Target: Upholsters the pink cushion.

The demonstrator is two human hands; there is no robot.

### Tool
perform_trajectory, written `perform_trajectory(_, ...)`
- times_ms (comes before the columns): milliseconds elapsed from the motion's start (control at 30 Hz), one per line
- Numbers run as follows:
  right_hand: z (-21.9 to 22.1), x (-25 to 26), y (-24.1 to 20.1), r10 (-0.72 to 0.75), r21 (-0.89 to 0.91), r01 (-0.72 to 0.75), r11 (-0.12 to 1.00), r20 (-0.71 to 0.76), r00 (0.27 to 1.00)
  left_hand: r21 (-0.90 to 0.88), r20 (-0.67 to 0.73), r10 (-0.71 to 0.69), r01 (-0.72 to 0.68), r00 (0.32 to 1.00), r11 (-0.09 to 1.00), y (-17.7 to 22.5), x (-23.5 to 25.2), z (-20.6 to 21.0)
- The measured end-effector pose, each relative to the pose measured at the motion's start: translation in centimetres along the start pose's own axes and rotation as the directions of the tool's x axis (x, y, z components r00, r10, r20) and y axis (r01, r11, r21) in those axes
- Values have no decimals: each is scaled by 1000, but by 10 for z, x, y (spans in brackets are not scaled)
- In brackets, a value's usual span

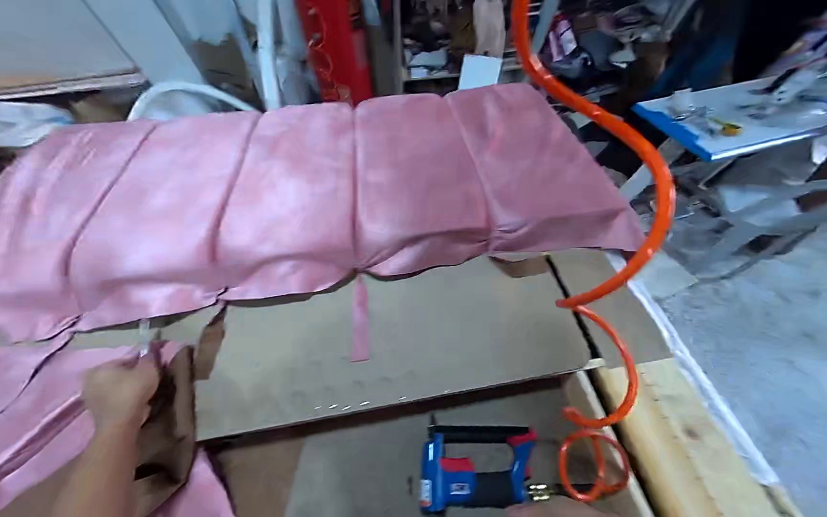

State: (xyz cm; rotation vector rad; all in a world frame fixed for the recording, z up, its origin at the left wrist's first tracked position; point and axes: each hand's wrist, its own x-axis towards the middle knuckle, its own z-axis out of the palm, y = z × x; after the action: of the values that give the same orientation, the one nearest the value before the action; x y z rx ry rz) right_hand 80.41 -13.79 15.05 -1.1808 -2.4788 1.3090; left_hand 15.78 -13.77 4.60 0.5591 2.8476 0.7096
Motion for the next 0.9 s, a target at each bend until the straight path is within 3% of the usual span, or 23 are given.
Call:
perform_trajectory(100, -61, -8, 39, -233, 30, 238, 971, -121, 965, -208, -279, 22, -83, 960, 975, 10, -86, 0)
perform_trajectory(167, -120, -22, 70, -226, 172, 300, 938, -353, 908, -336, -289, 112, -210, 951, 918, 43, -160, 12)
perform_trajectory(233, -156, -20, 98, -69, 290, 321, 901, -636, 768, -501, -90, 222, -237, 971, 832, 101, -250, 34)
perform_trajectory(267, -162, -6, 108, -7, 287, 306, 908, -719, 695, -587, 54, 267, -186, 962, 788, 132, -289, 51)
perform_trajectory(300, -160, 12, 114, 19, 280, 275, 920, -731, 682, -669, 197, 308, -102, 931, 736, 163, -321, 70)
perform_trajectory(367, -139, 57, 127, 51, 258, 127, 958, -586, 809, -785, 398, 416, 69, 818, 615, 219, -363, 115)
perform_trajectory(400, -124, 79, 137, 71, 227, 37, 973, -450, 890, -812, 439, 458, 123, 773, 570, 243, -380, 139)
perform_trajectory(467, -97, 113, 159, 93, 211, -34, 977, -275, 957, -842, 458, 503, 176, 733, 510, 286, -407, 180)
perform_trajectory(600, -77, 132, 187, 277, 409, -159, 898, -246, 929, -834, 486, 541, 180, 686, 521, 333, -429, 227)
perform_trajectory(667, -81, 133, 205, 353, 495, -203, 845, -231, 907, -809, 545, 494, 270, 678, 522, 345, -430, 242)
perform_trajectory(733, -81, 130, 219, 358, 466, -207, 860, -264, 896, -789, 599, 481, 370, 641, 490, 353, -431, 250)
perform_trajectory(833, -85, 135, 230, 384, 466, -199, 862, -344, 857, -806, 592, 604, 417, 534, 421, 363, -425, 260)
perform_trajectory(900, -93, 142, 234, 380, 513, -213, 831, -245, 892, -833, 539, 730, 395, 421, 387, 365, -413, 263)
